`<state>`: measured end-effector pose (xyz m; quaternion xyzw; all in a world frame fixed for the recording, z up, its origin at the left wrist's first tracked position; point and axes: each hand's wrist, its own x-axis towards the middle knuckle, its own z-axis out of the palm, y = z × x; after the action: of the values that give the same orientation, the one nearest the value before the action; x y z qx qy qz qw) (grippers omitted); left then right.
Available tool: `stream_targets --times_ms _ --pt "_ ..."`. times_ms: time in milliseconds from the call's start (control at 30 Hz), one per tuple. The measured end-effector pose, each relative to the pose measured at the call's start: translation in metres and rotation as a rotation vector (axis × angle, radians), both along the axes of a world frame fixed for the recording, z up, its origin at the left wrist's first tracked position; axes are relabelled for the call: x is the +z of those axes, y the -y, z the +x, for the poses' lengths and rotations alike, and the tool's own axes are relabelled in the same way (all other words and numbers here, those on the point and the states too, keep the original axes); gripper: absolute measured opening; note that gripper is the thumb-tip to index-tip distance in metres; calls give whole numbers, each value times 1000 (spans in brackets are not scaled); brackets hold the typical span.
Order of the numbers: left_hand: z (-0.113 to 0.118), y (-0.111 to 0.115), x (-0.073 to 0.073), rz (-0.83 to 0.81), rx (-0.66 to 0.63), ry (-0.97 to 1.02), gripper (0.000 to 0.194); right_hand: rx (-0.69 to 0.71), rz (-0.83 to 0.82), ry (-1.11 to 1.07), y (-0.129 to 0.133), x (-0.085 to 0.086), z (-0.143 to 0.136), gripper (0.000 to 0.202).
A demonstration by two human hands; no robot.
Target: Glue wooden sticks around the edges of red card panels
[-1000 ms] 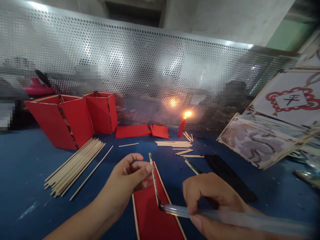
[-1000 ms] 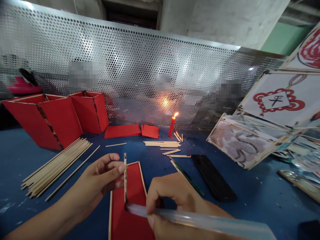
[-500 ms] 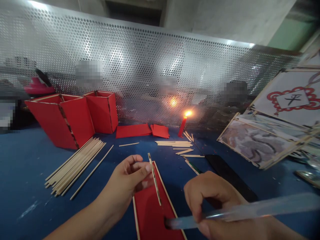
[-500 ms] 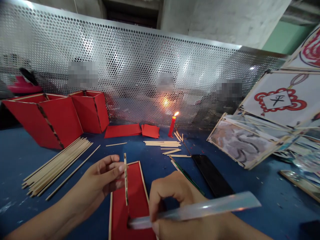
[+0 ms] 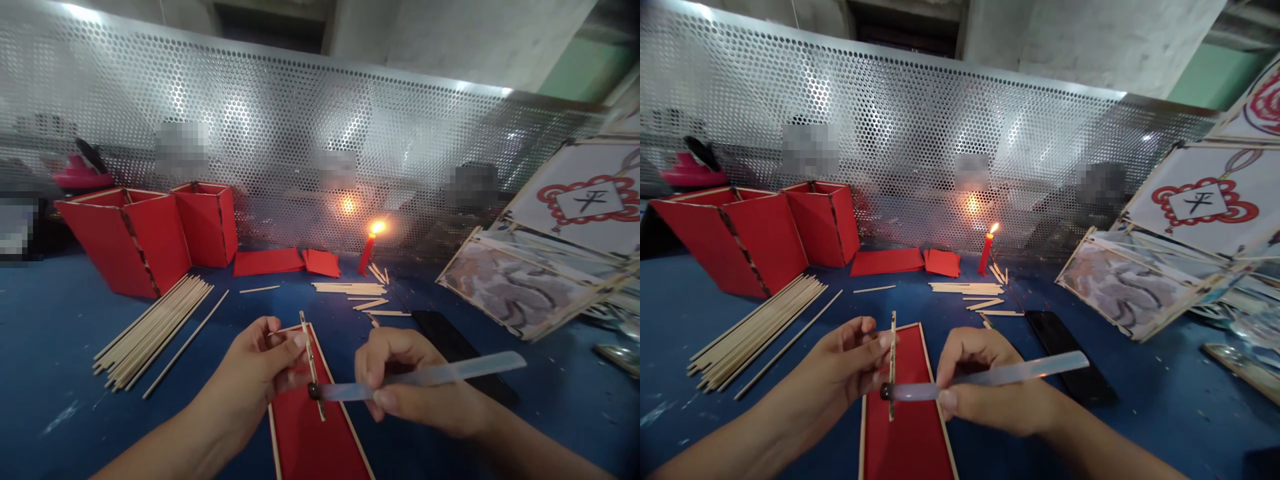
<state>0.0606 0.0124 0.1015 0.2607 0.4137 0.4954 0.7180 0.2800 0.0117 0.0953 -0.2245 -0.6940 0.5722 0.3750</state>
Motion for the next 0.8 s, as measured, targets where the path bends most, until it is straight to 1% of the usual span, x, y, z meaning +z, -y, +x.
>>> stream_targets --times_ms 100,167,233,267,300,333,400,433,467,500,533,567,600,633,667,700,733,767,800 --pt "-1 0 1 -18 -1 1 70 57 -91 -32 2 -2 -1 25" --pt "-2 -1 2 -26 0 4 70 103 -120 -32 3 -3 -2 27" --pt "-4 -2 2 -16 10 13 70 123 -93 17 3 -1 -2 25" --pt "-5 -3 1 -8 14 16 70 107 -63 65 2 1 -2 23" --pt "-6 -4 1 4 18 18 69 58 -21 132 2 4 -2 20" --pt "-7 -4 0 17 16 21 67 -30 31 210 1 7 -2 16" --pt "-8 -5 -4 56 7 29 62 -286 141 323 -2 13 -2 12" --pt "-9 -5 -6 78 1 30 58 -402 191 318 -3 15 -2 11" --pt "-9 -6 -8 103 1 27 55 -476 229 260 -4 18 -1 9" --pt "-10 -7 -10 124 7 22 53 -478 244 159 -4 19 0 9" --pt "-10 -7 -12 140 14 14 51 -399 240 39 -3 21 1 12" --pt "-11 -8 -13 149 26 4 51 -260 231 -48 -3 23 2 16" --pt "-11 -9 -13 150 43 -4 51 -99 227 -56 -1 25 3 19" --pt "-11 -10 -13 148 58 -8 52 26 246 26 0 28 4 21" --pt "-10 -11 -13 147 70 -9 54 70 297 181 1 31 5 19" --pt "-10 -11 -13 145 76 -8 54 18 385 364 1 34 6 16" --pt "-10 -11 -13 146 75 -6 55 -122 497 532 1 36 6 12" --pt "-10 -11 -13 148 66 -4 55 -316 606 622 1 38 7 10" --pt "-9 -11 -13 153 50 -4 54 -504 706 633 1 40 7 10"
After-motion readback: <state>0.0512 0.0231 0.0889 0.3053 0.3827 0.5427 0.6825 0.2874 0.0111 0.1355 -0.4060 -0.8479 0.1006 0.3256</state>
